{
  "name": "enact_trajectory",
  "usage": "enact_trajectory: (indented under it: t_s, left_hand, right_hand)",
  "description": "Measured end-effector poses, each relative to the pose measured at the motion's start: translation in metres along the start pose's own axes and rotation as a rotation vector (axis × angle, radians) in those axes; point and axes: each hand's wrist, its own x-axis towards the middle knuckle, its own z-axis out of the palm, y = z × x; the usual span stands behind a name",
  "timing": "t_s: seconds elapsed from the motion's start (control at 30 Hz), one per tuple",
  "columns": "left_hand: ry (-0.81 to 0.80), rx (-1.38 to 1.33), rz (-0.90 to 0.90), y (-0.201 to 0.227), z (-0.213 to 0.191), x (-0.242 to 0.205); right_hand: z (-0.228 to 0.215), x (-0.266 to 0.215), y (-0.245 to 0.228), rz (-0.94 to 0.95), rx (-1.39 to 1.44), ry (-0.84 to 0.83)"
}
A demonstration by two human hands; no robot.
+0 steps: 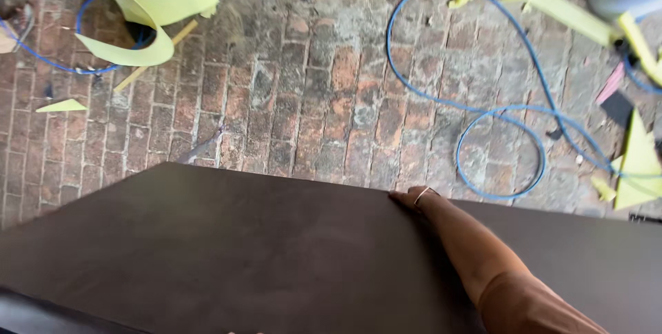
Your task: The person staples brown fabric onto a rectangular cushion using a pneumatic staple gun. They pull the fabric taut, staple along the edges, and flip the cushion to continue securing the fabric on all sides.
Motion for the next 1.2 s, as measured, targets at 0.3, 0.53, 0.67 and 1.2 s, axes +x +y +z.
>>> enact_trajectory:
  t_s: [0.3,0.53,0.67,1.2]
  left_hand:
    - [0.167,-0.102,-0.131,-0.011,0.077,-0.066]
    - [-0.718,-0.377,-0.041,0.011,0.081,0.005]
    - [-0.902,-0.388,-0.122,0.002,0.111,0.056]
    - [-1.277,-0.246,-0.212,0.025,0.149,0.036]
  right_hand:
    - [-0.028,0.017,-0.046,-0.078,-0.107,-0.084]
    - [-0.144,-0.149,0.005,-0.163,-0.160,-0.157]
    - [-0.151,-0.267,0.020,-0.173,-0.260,0.106]
    - [-0.060,-0.244,0.062,-0.195,-0.544,0.521]
